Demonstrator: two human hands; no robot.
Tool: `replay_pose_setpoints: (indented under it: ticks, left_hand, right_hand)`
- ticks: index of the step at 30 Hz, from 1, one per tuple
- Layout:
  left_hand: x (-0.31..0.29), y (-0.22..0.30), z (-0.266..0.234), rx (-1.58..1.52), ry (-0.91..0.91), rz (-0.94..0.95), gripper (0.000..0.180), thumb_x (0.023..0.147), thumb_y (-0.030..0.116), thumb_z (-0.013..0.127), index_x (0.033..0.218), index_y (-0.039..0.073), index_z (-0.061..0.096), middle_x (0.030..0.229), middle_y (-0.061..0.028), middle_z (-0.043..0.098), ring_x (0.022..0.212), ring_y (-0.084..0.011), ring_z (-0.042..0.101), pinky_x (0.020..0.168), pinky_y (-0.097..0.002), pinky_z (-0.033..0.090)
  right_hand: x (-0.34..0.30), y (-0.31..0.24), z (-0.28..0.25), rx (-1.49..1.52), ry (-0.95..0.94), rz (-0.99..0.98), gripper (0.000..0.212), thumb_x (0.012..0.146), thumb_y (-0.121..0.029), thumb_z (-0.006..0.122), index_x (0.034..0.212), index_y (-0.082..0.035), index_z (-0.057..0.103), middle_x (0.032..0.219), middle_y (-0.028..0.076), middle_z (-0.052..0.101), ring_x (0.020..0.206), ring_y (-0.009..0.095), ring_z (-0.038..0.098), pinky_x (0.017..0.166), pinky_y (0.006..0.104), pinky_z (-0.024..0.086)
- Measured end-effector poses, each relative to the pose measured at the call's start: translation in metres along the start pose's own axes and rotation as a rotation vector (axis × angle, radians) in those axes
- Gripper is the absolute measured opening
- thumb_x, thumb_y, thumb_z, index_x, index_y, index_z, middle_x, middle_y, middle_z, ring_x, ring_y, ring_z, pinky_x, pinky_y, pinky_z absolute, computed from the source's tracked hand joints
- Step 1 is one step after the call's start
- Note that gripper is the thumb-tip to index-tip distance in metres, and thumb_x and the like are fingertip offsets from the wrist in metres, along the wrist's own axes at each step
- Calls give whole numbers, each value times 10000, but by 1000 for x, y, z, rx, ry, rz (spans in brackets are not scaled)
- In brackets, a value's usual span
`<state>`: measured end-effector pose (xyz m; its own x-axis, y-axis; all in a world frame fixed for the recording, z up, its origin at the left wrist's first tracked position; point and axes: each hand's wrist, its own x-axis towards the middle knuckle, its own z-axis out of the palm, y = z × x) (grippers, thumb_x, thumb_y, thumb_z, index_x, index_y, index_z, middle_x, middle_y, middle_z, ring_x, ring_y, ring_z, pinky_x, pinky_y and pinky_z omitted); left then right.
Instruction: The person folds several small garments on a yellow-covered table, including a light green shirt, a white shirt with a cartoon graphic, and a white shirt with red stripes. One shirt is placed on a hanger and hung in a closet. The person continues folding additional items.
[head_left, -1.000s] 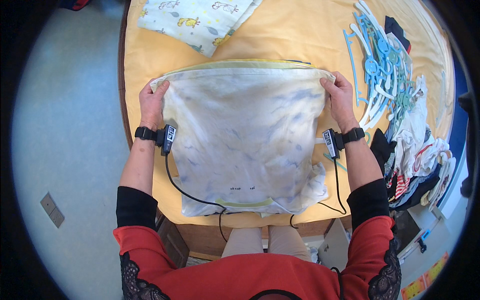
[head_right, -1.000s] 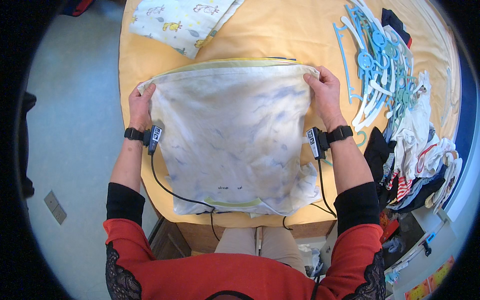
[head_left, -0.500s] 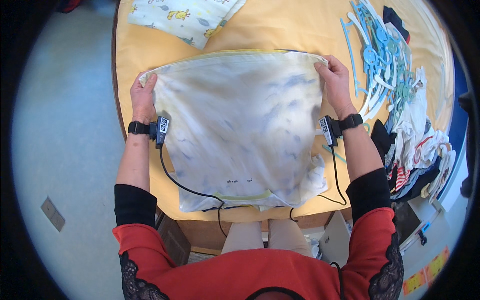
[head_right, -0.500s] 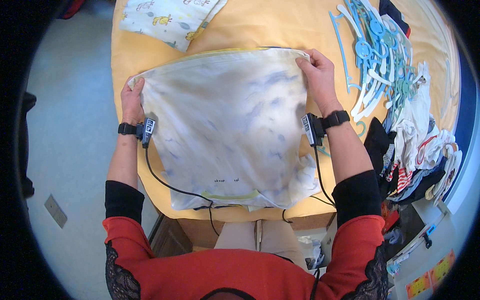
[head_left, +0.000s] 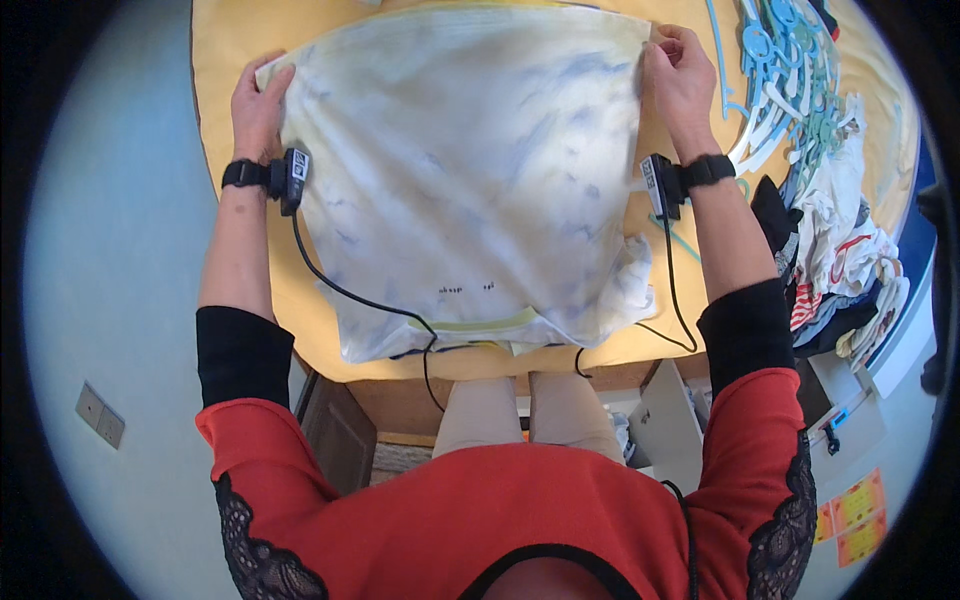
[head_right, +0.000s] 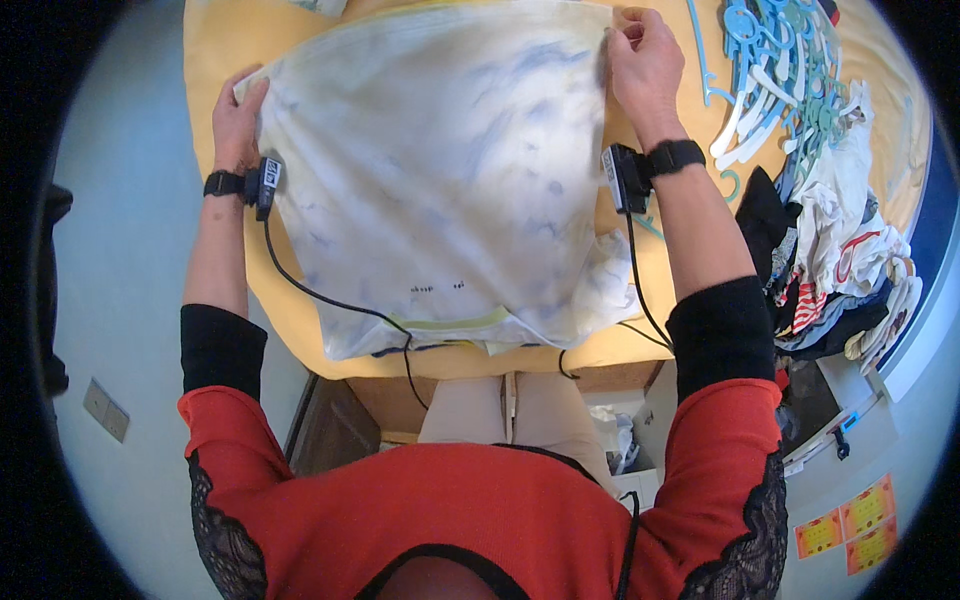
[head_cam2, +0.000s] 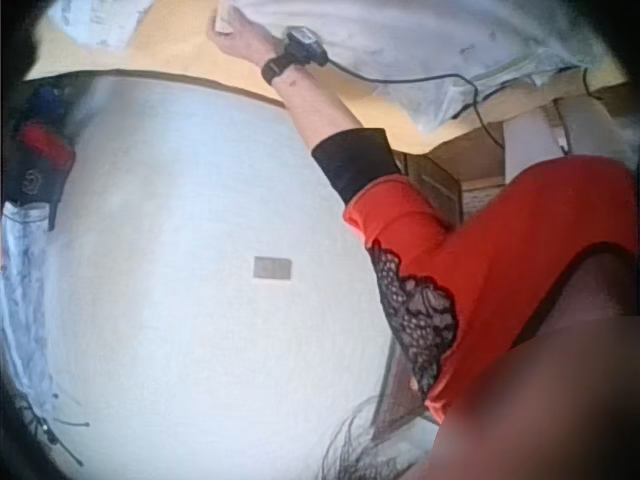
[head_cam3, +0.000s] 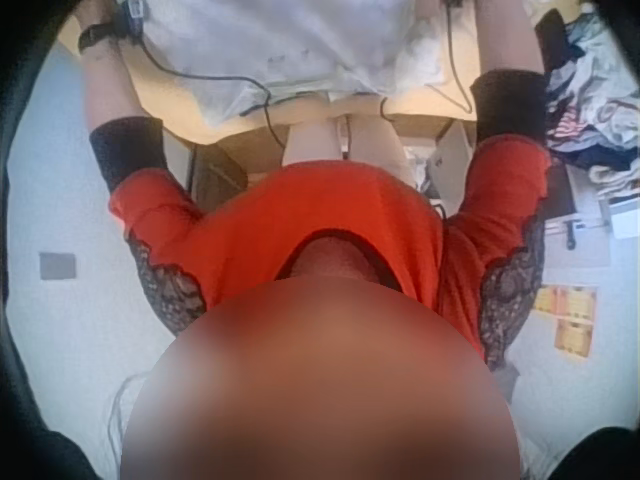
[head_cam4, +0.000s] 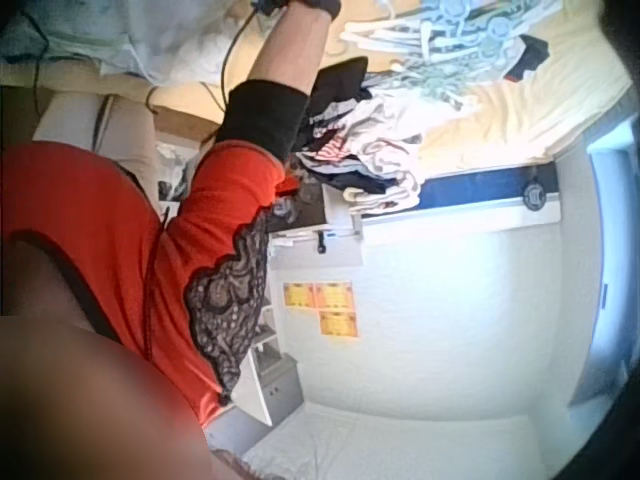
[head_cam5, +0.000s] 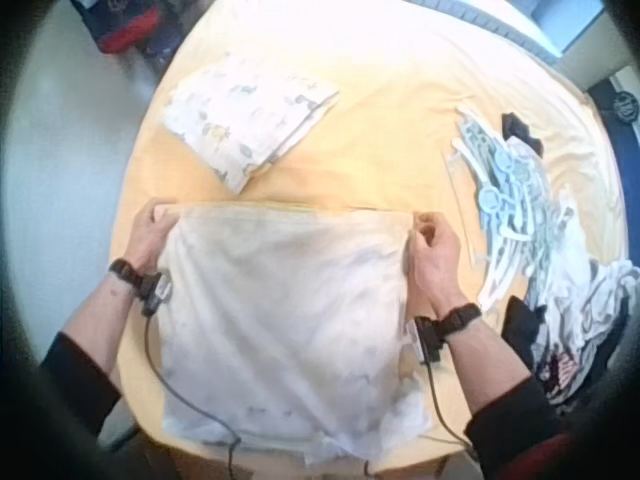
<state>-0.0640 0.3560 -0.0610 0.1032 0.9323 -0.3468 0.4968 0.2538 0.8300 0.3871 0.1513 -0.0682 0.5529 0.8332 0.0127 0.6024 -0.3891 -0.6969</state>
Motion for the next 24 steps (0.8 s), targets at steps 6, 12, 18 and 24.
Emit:
replay_pose_setpoints:
  ticks: [6,12,18,24]
  left_hand:
    - [-63,-9,-46,125,-51,-13,797,908,152,741,1557,112,280,1212,-128,616,1047,-187,601,928,-333,520]
    - [-235,-49,-86,363,-109,-71,672,892,100,722,1485,64,407,1250,-57,597,1134,-195,570,1005,-349,474]
    - [-340,-113,-83,-222,-37,-718,407,970,165,646,1360,74,572,1190,-69,652,1040,-144,618,919,-308,504]
    - [-329,-172,-81,-25,129,-458,138,932,143,699,1030,66,640,792,1,634,681,-101,583,612,-276,491]
  right_hand:
    - [-100,-43,-30,-69,-480,-322,276,888,-115,641,1164,-104,634,925,121,648,848,317,649,711,400,533]
    - [-211,-65,-69,-176,-862,-346,266,845,-54,640,1107,-93,627,832,141,565,790,346,614,671,432,509]
    - [-305,-34,-108,19,-650,278,229,906,-4,600,1128,-32,650,918,111,669,806,219,652,703,334,510]
    - [-358,13,-128,-35,-349,519,266,904,2,611,1167,0,645,1006,109,684,907,191,643,826,325,515]
